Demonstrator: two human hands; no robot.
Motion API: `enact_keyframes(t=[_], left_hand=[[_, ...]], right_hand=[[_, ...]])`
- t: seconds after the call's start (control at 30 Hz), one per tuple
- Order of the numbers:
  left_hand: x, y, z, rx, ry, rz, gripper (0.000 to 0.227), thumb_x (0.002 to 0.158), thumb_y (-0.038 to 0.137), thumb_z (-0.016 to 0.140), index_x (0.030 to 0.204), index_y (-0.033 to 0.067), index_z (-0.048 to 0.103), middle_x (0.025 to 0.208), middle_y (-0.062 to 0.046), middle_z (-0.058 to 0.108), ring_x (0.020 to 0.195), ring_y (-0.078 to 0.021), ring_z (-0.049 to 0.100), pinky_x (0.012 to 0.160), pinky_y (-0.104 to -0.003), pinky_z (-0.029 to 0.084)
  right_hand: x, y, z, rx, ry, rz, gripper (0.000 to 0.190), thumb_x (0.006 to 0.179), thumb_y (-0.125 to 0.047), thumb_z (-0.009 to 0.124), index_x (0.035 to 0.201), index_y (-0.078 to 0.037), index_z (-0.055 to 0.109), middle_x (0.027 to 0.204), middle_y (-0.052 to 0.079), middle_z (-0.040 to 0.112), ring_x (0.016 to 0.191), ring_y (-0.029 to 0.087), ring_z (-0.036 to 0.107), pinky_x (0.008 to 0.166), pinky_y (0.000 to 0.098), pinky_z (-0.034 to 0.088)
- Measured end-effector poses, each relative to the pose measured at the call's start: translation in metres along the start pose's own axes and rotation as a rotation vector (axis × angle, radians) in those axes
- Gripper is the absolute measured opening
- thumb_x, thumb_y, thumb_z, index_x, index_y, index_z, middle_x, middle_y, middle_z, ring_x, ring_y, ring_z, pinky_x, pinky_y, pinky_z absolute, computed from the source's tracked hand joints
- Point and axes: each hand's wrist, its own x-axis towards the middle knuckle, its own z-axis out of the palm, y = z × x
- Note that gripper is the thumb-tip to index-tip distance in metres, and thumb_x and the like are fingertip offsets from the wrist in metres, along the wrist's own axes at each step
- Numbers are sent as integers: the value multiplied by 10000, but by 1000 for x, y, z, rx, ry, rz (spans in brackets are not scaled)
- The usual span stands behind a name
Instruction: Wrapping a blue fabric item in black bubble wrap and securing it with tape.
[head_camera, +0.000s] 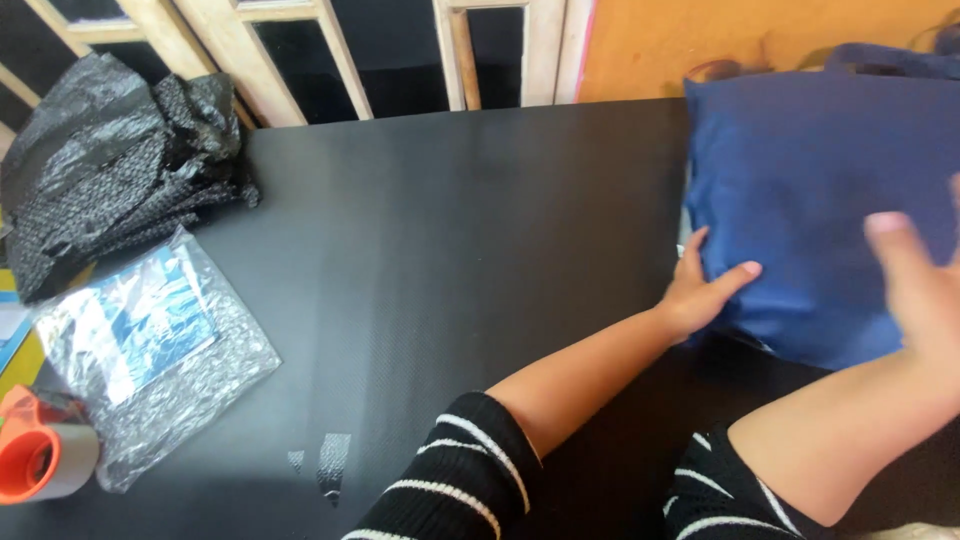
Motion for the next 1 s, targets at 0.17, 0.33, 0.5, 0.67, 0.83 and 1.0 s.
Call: enact_keyframes(t=[0.17,0.33,0.5,0.67,0.83,1.0], left_hand=[[48,-19,-106,283,-220,7,1109,610,705,588,1583,221,366,1659,-189,340,1544,-282,323,1246,-392,250],[58,-11,-356,972,486,441,303,830,362,644,1038,225,815,1122,-40,770,1083,-256,686,957,-404,503],[-31,38,-595,951,1063,357,271,795,251,621,1017,191,763,1016,-61,706,1013,-275,642,888,-424,487],[-112,66,-724,1069,1473,580,260,785,126,739,1018,219,676,935,-50,631,1016,-311,615,943,-481,482],[-165,119,-716,1162,1385,-97,637,1045,153,658,1589,204,331,1693,-120,154,1538,-401,65,1219,-588,204],[-160,74,-760,1088,1318,-262,886,904,300,788,1603,331,245,1371,-214,488,1195,-420,494,1083,-586,277]], right_hand=[[1,-81,20,-160,-279,-64,714,940,-291,757,1553,4,544,1510,274,531,1337,415,486,1076,502,336],[-3,-120,62,-331,-707,-22,831,792,-412,730,1550,-174,487,1562,121,503,1408,323,476,1137,458,345],[-23,-111,174,-378,-928,-213,841,782,-470,773,1513,-160,495,1563,90,502,1416,291,493,1172,434,367],[-73,-111,263,-471,-1079,-293,810,759,-495,867,1473,-237,584,1605,168,443,1475,438,430,1165,539,444],[-70,-127,260,-660,-1088,-194,905,674,-678,827,1481,-561,433,1666,-98,309,1552,234,299,1179,560,372],[-69,-102,276,-588,-1059,-79,909,598,-589,956,1400,-603,527,1615,-121,339,1552,221,252,1196,507,268]])
